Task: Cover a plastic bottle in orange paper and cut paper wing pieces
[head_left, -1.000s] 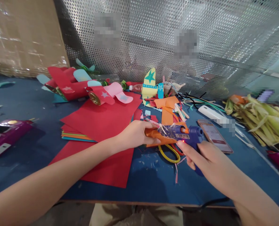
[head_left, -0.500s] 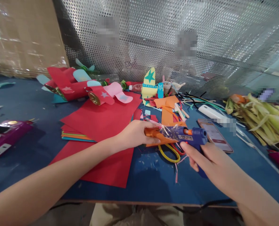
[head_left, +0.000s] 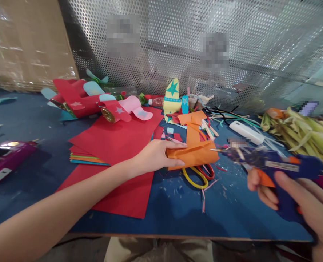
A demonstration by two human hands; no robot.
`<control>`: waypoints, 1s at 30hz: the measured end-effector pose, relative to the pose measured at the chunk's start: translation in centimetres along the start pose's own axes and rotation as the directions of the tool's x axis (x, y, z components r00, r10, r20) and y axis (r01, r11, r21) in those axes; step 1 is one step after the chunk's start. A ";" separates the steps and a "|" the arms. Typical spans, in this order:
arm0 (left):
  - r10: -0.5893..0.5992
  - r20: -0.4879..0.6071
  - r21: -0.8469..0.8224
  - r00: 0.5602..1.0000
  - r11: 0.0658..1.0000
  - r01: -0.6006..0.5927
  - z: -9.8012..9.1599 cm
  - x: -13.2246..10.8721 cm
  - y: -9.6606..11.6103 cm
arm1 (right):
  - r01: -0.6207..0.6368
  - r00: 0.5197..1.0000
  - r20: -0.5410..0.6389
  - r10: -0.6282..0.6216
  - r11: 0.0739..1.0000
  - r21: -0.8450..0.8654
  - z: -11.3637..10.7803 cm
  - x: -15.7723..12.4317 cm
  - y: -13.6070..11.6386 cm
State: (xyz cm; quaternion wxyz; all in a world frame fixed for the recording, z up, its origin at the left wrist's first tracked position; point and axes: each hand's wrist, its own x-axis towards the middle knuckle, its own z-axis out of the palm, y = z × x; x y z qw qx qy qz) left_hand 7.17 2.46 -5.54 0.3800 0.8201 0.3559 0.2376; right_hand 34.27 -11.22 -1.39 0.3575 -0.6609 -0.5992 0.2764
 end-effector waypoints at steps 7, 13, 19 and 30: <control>-0.008 0.000 0.008 1.000 1.000 0.008 0.0 0.0 0.0 | -0.052 0.982 -0.177 -0.059 0.823 -0.565 1.0 -0.2 5.2; -0.009 -0.012 0.029 1.000 1.000 0.009 0.0 0.0 0.0 | 0.142 0.939 -0.038 -0.343 0.485 -0.863 4.3 0.7 7.7; -0.021 -0.009 0.007 1.000 1.000 0.021 0.1 0.1 -0.1 | 0.284 0.951 0.131 -0.280 0.624 -0.728 0.8 2.5 4.6; 0.026 -0.012 -0.015 1.000 1.000 -0.026 0.4 -0.1 -0.6 | 0.604 0.797 0.359 -0.486 0.647 -0.466 5.2 9.1 -2.4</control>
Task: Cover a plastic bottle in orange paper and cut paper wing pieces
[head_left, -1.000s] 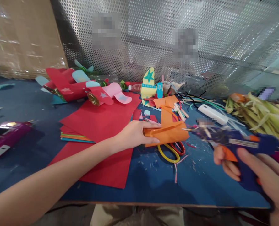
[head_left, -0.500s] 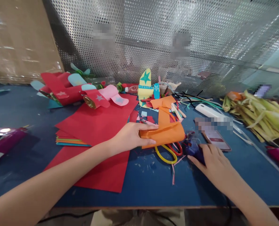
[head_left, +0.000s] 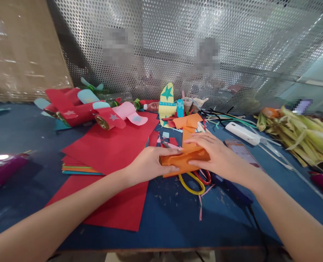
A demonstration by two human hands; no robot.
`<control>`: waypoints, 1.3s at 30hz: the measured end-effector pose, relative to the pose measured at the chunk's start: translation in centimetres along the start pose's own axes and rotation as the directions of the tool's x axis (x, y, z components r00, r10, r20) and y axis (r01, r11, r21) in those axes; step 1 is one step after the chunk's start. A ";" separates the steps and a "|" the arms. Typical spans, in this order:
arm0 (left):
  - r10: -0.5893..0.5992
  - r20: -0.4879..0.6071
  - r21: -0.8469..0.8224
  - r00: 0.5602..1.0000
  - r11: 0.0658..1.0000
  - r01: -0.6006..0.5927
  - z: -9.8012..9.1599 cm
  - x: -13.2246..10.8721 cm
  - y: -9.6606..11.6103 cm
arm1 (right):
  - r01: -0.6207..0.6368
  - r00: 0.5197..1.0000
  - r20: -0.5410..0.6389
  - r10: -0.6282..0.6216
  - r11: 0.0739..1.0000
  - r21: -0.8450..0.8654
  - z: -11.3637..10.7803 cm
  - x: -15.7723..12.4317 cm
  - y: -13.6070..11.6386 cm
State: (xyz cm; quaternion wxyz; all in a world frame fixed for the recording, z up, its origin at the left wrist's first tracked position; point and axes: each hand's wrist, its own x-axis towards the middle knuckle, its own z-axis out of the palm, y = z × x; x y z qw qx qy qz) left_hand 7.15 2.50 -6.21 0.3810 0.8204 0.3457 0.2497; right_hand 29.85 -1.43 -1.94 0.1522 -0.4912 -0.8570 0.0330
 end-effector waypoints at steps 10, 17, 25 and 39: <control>0.012 -0.031 0.049 0.999 0.999 -0.010 0.0 0.0 0.6 | -0.076 0.991 0.115 0.064 0.992 0.100 0.1 0.5 0.8; 0.002 -0.041 0.068 0.999 0.998 0.001 0.0 0.0 0.7 | -0.151 0.987 0.088 0.133 0.955 0.256 0.7 0.1 1.1; 0.010 -0.058 0.088 0.998 0.996 -0.004 0.1 0.0 0.8 | -0.136 0.991 0.052 0.125 0.937 0.321 1.2 0.3 1.2; 0.103 -0.058 0.010 0.993 0.995 -0.103 0.5 -0.3 0.1 | -0.051 0.998 -0.025 0.061 0.955 0.293 1.6 -0.1 1.4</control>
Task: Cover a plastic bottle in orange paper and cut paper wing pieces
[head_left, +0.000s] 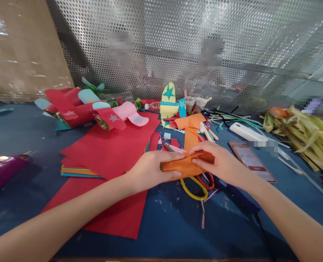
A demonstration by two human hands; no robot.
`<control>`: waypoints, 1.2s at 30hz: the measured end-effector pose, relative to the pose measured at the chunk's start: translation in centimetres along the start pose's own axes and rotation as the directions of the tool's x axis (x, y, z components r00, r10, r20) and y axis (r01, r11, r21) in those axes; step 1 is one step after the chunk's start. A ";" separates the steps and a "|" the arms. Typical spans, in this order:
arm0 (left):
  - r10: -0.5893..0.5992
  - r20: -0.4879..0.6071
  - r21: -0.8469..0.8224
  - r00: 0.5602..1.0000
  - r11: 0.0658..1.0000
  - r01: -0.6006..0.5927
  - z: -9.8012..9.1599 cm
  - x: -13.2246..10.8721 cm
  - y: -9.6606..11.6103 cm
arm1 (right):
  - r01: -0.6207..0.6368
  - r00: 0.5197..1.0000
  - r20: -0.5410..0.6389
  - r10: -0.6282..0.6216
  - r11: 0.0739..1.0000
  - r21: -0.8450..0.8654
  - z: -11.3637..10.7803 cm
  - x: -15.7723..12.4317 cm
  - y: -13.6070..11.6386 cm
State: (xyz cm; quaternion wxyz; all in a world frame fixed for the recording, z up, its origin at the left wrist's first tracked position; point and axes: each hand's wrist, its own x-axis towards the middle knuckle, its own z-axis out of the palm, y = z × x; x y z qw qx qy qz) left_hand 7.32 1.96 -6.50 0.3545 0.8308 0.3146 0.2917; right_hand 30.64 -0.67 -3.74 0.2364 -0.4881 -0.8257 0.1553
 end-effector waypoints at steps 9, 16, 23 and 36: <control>-0.036 0.013 0.003 0.999 0.999 0.036 -0.3 0.2 0.4 | 0.032 0.999 -0.030 -0.032 0.999 -0.013 0.2 -0.1 0.1; -0.046 -0.020 0.066 0.999 0.997 0.048 -0.5 0.3 0.9 | 0.040 0.998 -0.044 -0.040 0.999 0.000 0.3 0.1 0.1; 0.018 -0.039 0.042 0.999 0.999 -0.016 -0.2 0.1 0.9 | 0.055 0.998 -0.037 -0.054 0.997 0.046 0.3 -0.1 0.3; 0.047 -0.078 -0.012 0.996 0.999 -0.048 0.2 -0.2 0.3 | 0.158 0.978 -0.150 -0.146 0.984 0.078 1.1 -0.7 1.0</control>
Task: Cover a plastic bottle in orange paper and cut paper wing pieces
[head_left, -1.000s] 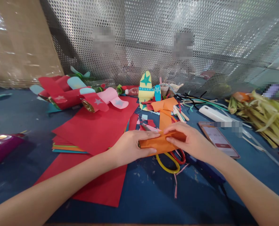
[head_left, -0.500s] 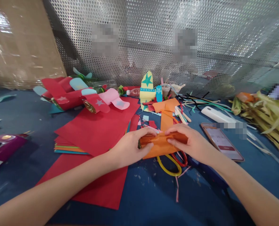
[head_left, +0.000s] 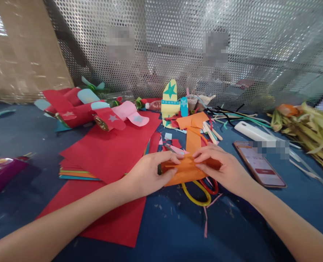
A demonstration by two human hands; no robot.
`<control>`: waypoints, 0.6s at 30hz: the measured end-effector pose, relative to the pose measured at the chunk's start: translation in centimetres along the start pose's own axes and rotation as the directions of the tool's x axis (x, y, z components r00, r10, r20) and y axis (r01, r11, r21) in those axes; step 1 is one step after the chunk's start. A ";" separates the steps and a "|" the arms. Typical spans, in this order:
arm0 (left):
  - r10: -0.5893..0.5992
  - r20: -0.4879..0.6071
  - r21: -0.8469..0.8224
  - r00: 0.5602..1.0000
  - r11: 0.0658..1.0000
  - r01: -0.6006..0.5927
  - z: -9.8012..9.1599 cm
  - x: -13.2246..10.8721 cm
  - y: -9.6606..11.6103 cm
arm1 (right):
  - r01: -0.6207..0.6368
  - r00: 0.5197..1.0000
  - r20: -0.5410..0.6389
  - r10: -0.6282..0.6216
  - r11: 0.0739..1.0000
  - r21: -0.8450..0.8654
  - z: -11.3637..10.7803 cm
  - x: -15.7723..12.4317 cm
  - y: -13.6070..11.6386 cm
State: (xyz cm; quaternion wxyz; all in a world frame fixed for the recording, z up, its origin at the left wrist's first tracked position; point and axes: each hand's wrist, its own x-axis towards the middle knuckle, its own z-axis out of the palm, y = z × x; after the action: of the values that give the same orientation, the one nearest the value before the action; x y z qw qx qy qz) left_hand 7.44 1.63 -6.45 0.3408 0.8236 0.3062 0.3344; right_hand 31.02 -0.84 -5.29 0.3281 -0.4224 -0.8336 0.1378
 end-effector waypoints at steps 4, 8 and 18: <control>0.131 0.006 0.095 0.991 0.987 -0.131 -0.1 0.0 -0.1 | 0.054 0.998 -0.040 -0.055 0.998 -0.036 0.2 -0.2 0.1; 0.319 -0.004 0.241 0.948 0.920 -0.308 -0.1 0.0 0.0 | 0.103 0.993 -0.042 -0.108 0.989 -0.102 0.1 -0.2 0.1; 0.436 0.013 0.441 0.900 0.805 -0.397 0.0 -0.2 -0.3 | 0.251 0.968 0.065 -0.243 0.910 -0.331 -0.9 -1.2 0.9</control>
State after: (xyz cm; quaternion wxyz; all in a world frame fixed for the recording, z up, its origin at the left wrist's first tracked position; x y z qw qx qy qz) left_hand 7.26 1.60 -6.77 0.0534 0.9095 0.1994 0.3608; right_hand 32.62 -1.30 -5.59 0.2566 -0.3619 -0.8951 -0.0447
